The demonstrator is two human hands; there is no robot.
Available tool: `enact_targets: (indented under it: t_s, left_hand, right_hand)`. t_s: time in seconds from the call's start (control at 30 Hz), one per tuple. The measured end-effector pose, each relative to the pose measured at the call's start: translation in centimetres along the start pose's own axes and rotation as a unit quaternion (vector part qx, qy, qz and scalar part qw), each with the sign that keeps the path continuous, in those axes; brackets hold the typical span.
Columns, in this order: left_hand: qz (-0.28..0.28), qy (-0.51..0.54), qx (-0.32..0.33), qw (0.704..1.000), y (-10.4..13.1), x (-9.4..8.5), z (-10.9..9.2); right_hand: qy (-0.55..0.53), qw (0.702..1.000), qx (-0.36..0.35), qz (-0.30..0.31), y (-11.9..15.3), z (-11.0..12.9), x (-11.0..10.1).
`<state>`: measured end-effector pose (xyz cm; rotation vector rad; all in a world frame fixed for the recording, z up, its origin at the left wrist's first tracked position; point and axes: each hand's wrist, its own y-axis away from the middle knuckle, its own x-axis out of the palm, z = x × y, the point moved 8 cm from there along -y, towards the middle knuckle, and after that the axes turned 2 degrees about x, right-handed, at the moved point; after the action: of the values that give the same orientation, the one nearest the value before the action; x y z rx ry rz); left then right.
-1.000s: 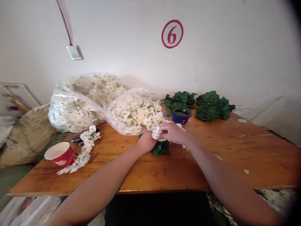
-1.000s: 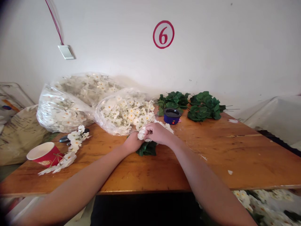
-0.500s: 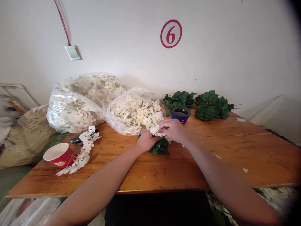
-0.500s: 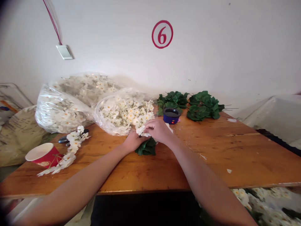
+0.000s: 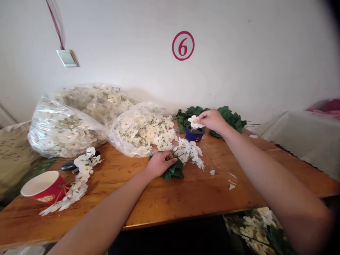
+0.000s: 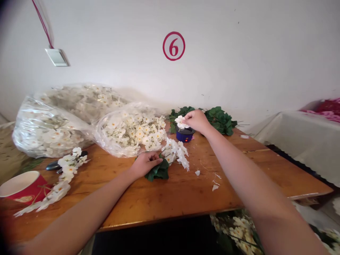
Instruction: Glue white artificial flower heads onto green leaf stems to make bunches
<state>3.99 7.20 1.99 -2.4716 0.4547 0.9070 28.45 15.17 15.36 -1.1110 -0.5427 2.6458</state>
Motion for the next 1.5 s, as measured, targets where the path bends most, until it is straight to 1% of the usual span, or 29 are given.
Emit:
enact_targets:
  t_s: [0.07,0.13,0.2,0.3,0.43,0.53,0.73,0.87,0.97,1.13,1.33,1.5]
  left_hand:
    - [0.006,-0.020,0.010,1.000,0.0,-0.1,-0.3]
    - [0.013,-0.035,0.017,0.999,-0.1,-0.1,-0.6]
    - [0.016,-0.046,0.018,0.999,-0.1,-0.1,-0.7]
    - [0.015,-0.055,0.016,0.998,-0.1,-0.1,-0.7]
    - [0.024,-0.060,0.015,0.998,0.0,0.1,-0.7]
    - [0.027,-0.065,0.015,0.997,0.0,0.1,-0.7]
    - [0.023,-0.070,0.019,0.997,0.0,0.0,-0.9]
    - [0.027,-0.074,0.020,0.997,0.0,0.1,-0.9]
    - [0.026,-0.078,0.020,0.996,0.0,0.1,-0.9]
    - [0.031,-0.075,0.018,0.997,-0.1,0.1,-0.9]
    - [0.033,-0.078,0.016,0.996,0.0,0.1,-1.0]
    - [0.034,-0.081,0.013,0.996,0.1,0.1,-1.0]
  right_hand:
    - [0.069,0.998,0.003,0.011,-1.6,-0.7,-0.3]
    - [0.109,0.994,0.013,0.015,-3.0,-1.7,-0.2]
    - [0.128,0.991,0.024,0.011,-4.2,-2.8,0.1]
    - [0.138,0.990,0.023,-0.012,-5.2,-4.2,1.0]
    - [0.142,0.989,0.010,-0.025,-5.6,-5.3,2.6]
    - [0.138,0.990,-0.004,-0.023,-5.6,-5.5,3.5]
    - [0.124,0.992,-0.023,-0.025,-5.2,-5.7,4.9]
    - [0.117,0.992,-0.023,-0.031,-5.0,-5.9,5.4]
    - [0.108,0.993,-0.020,-0.036,-5.1,-5.8,5.1]
    - [0.099,0.993,-0.012,-0.059,-5.3,-5.4,3.8]
    - [0.087,0.993,-0.006,-0.082,-5.1,-4.9,2.7]
    - [0.044,0.990,0.023,-0.131,-4.7,-4.9,1.0]
